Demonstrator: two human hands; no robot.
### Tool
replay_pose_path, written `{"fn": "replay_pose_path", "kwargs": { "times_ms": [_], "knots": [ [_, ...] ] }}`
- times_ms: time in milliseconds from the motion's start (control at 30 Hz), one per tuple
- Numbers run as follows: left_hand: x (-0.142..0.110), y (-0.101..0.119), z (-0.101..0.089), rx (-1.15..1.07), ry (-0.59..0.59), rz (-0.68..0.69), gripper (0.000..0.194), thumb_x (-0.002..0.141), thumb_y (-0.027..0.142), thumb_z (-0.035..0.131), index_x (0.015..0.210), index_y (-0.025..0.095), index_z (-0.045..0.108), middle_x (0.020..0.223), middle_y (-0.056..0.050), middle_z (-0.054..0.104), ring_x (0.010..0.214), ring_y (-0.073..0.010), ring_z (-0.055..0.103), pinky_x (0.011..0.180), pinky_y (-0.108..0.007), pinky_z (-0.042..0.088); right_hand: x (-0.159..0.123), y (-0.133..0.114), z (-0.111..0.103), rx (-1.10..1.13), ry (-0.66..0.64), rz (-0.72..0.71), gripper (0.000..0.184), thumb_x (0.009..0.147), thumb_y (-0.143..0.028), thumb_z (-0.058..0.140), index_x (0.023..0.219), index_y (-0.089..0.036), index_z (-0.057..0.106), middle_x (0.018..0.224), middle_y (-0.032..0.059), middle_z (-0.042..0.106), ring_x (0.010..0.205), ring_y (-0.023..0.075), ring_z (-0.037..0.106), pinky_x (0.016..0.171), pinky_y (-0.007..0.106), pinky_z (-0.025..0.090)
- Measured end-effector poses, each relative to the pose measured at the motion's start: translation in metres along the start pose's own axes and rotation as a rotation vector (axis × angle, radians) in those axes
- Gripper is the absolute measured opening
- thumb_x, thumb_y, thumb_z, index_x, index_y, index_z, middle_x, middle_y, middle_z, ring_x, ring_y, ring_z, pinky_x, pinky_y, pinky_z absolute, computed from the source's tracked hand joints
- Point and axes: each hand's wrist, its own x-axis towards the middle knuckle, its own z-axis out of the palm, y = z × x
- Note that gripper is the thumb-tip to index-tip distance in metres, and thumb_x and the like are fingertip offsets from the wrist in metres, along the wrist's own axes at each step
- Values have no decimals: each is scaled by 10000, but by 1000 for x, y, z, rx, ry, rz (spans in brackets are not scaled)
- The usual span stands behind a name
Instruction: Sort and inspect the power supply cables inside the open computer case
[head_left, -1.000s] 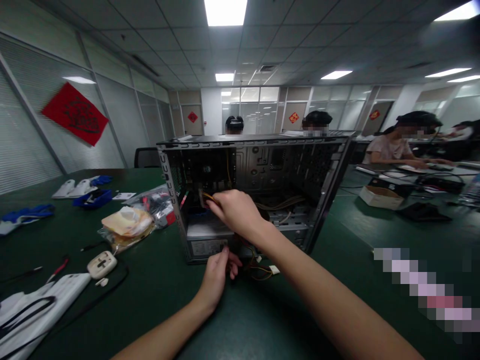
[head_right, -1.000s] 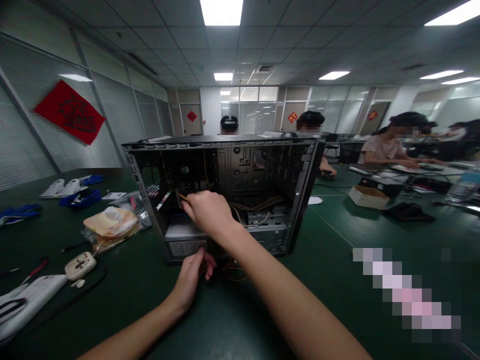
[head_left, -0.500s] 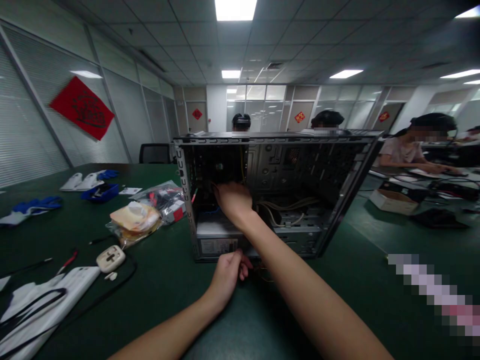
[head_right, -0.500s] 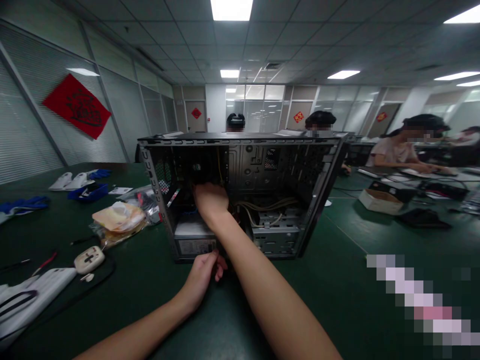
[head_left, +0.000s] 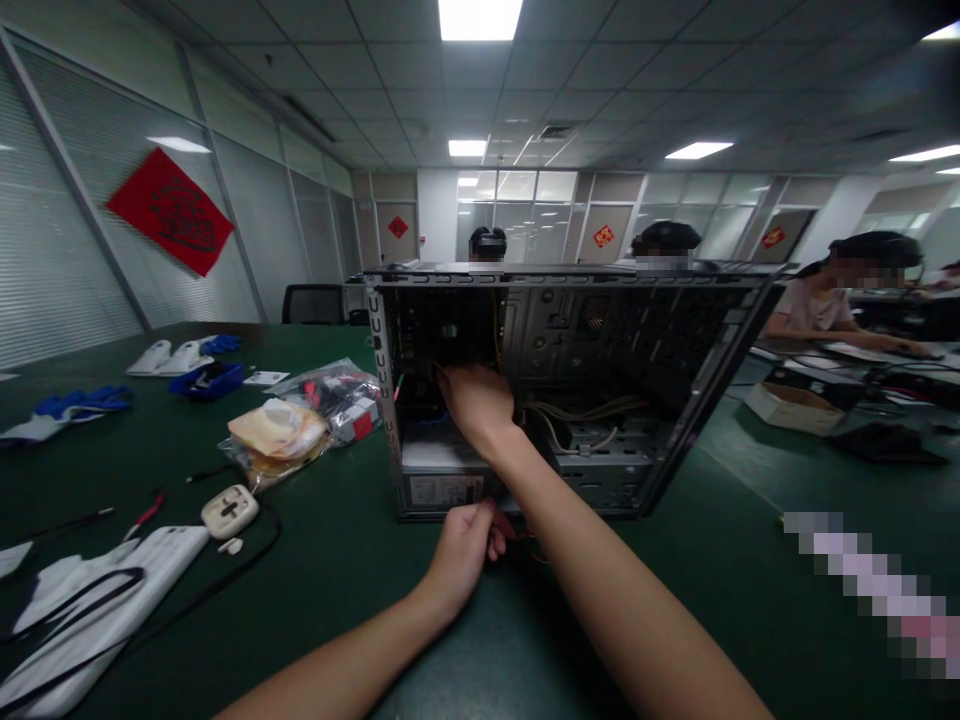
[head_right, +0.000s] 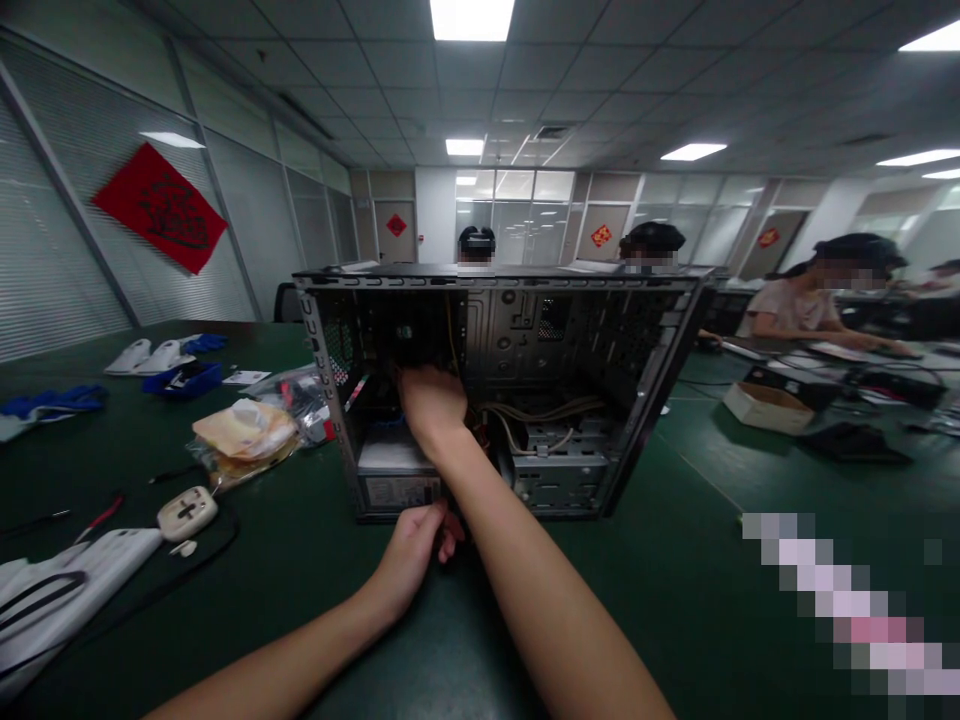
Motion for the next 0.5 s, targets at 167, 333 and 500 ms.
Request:
{"fn": "replay_pose_path", "kwargs": {
  "times_ms": [167,333,500],
  "knots": [
    [-1,0,0,5,-3,8,641,777,731,439,576,149,615,473,-8,510,442,-128,423,496,-258,308,1,-1,1,-7,-2,4,398,1025,-334,374,1021,-160,732,959,165,735,873,282,722,730,347,546],
    [1,-5,1,44,-13,33,640,790,734,424,543,163,579,468,-10,504,442,-129,424,491,-261,311,6,-10,2,-14,-28,-6,374,1024,-281,378,1045,-143,725,965,181,729,895,276,720,746,341,551],
    [1,-8,2,20,-7,43,635,792,741,436,542,168,546,447,8,474,430,-116,399,473,-254,290,9,-20,-3,-23,-107,-17,351,1013,-180,368,1080,-142,711,1027,190,716,948,267,713,779,347,557]
  ]
}}
